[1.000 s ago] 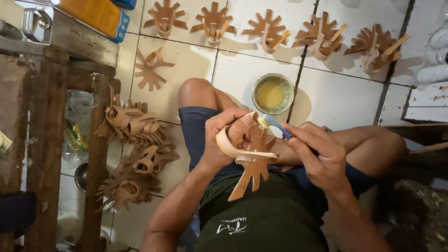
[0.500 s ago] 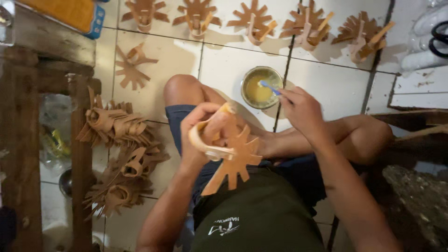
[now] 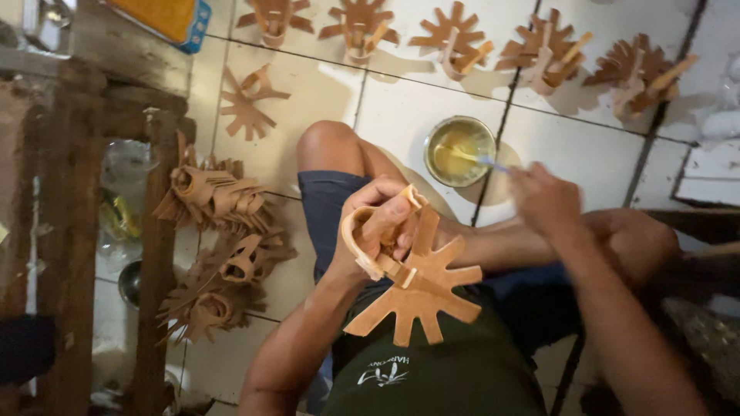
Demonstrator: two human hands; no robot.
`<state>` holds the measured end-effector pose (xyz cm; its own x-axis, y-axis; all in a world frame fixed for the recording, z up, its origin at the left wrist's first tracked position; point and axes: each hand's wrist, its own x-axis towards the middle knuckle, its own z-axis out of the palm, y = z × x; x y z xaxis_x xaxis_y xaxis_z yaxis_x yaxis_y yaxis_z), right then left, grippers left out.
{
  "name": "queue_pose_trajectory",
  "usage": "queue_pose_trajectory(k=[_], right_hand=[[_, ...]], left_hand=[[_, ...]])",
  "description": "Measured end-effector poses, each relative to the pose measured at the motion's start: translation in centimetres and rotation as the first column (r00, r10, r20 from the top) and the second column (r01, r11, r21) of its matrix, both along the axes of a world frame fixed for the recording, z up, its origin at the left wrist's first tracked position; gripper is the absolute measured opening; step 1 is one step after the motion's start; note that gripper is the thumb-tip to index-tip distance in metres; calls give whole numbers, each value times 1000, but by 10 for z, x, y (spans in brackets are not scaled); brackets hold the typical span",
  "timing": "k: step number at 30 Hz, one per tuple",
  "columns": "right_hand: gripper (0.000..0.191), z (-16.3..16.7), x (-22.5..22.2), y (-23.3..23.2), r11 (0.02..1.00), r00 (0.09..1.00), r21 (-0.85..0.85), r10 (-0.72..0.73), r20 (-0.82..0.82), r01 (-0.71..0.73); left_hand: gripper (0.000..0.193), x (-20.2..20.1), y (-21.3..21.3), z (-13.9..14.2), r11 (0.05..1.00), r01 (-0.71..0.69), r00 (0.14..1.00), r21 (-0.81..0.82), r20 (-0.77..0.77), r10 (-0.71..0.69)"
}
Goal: The person sits on the floor and repeatedly applies a yellowish liquid to star-shaped wooden craft parts using a small brush. They dip the brush into a metal bowl, coat the edges and surfaces of each piece, and place the treated parts on the tiled floor to dry.
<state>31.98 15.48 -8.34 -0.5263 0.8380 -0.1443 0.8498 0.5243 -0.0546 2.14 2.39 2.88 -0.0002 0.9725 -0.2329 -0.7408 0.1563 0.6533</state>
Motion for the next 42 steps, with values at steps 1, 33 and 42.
queue_pose_trajectory(k=[1,33,42], right_hand=[[16,5,18,2,998,985,-46,-41,167,49],[21,142,-56,-86,991,380,-128,-137,-915,50],[17,139,-46,-85,998,451,-5,-35,-892,68]], left_hand=[[19,2,0,0,1000,-9,997,-16,-81,8],[29,18,14,34,997,82,915,-16,-396,-81],[30,23,12,28,989,135,924,-56,-354,-146]])
